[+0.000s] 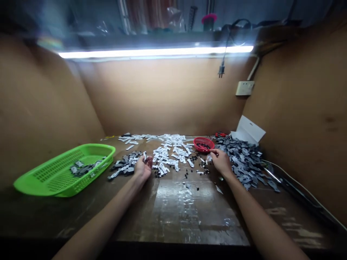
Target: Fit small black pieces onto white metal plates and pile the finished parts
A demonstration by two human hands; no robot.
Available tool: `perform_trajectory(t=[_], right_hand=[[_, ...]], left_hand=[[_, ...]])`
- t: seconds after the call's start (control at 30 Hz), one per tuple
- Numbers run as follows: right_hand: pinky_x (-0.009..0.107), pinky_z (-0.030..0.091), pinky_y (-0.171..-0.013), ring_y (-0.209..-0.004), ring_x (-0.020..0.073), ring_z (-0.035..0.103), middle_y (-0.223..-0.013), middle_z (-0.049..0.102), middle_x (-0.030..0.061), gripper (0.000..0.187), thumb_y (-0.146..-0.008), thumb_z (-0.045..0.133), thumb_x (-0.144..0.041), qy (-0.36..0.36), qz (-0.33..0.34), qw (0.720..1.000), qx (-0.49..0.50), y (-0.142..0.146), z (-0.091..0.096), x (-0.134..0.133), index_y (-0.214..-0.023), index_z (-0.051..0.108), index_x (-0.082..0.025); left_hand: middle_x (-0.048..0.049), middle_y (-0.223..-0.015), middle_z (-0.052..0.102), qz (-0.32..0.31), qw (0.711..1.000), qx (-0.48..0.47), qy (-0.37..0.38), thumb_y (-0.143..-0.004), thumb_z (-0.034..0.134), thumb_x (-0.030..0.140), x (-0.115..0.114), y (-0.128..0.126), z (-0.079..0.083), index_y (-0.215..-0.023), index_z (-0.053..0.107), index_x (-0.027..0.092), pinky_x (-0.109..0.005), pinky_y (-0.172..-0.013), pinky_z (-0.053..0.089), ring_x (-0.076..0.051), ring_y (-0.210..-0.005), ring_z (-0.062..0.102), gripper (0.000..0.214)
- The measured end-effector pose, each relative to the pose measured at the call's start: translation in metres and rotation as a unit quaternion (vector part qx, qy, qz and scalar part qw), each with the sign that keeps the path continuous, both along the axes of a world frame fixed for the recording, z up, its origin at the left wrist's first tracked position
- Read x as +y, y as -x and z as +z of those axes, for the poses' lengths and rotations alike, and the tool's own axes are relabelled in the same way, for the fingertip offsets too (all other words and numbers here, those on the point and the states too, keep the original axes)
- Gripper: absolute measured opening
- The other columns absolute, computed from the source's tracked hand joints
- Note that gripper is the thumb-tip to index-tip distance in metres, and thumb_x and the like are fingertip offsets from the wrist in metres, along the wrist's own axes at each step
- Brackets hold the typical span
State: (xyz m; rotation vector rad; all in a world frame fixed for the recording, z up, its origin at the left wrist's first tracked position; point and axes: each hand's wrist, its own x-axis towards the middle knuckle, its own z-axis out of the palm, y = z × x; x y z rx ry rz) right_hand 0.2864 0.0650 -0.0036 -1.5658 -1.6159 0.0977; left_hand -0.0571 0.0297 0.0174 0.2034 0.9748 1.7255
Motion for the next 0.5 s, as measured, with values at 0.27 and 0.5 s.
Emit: perform_trajectory(t=[0.27,0.5], right_hand=[[0.028,0.04,-0.082,-0.091,0.0206,0.059,-0.092,0.068,0.0073,0.028,-0.073,0.047,-0.014,0.085,-0.065,0.986,-0.128,-0.043,-0.001,0.001,-0.087,0.07,-0.02],[0.025,0.037,-0.086,-0.099,0.0201,0.054,-0.1,0.066,0.0057,0.035,-0.068,0.052,-0.009,0.136,-0.038,0.974,-0.176,-0.05,-0.012,0.001,-0.096,0.069,-0.023]], left_hand=[[-0.0013,-0.065,0.059,0.053,0.998,-0.045,-0.003,-0.085,0.031,0.019,0.015,0.03,0.009,-0.077,0.043,0.017,-0.015,-0.053,0.048,-0.007,-0.052,0.057,0.015],[-0.0138,-0.086,0.062,-0.089,0.989,-0.09,-0.08,-0.086,0.031,0.033,0.01,0.029,0.009,-0.099,0.049,0.006,-0.019,-0.052,0.05,-0.012,-0.063,0.06,0.035]])
